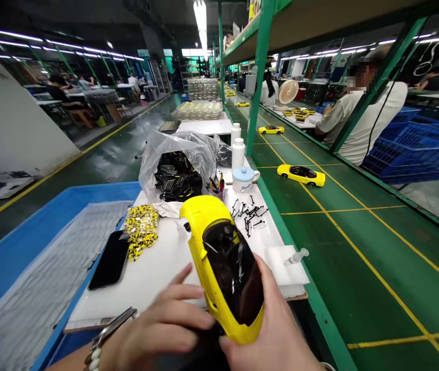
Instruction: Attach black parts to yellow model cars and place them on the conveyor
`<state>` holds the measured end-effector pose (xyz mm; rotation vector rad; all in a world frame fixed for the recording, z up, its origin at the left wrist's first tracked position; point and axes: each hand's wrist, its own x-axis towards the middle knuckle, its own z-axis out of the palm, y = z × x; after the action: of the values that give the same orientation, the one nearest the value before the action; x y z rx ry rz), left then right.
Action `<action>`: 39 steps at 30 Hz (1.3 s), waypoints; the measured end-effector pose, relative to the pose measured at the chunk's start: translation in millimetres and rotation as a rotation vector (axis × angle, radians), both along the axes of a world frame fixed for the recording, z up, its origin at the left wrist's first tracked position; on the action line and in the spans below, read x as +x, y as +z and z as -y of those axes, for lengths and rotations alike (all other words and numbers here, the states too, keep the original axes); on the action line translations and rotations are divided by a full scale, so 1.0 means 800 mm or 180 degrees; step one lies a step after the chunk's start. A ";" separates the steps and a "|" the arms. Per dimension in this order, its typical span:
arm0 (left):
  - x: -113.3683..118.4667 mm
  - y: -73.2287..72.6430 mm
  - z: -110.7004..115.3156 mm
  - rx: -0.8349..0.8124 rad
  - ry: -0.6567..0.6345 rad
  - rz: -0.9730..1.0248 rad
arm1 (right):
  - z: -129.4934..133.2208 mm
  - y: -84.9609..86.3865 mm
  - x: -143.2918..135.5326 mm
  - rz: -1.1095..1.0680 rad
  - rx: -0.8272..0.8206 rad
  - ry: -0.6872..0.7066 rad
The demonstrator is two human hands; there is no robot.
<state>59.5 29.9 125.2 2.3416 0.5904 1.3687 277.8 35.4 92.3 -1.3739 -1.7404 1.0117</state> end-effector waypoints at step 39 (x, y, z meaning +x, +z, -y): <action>0.025 -0.026 0.004 -0.2693 0.0355 0.2717 | -0.006 0.023 -0.044 0.1193 0.2211 -0.0179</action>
<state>79.8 26.9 104.8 0.9637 0.7984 1.5665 242.4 40.0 110.9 -1.1740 -2.0345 0.0679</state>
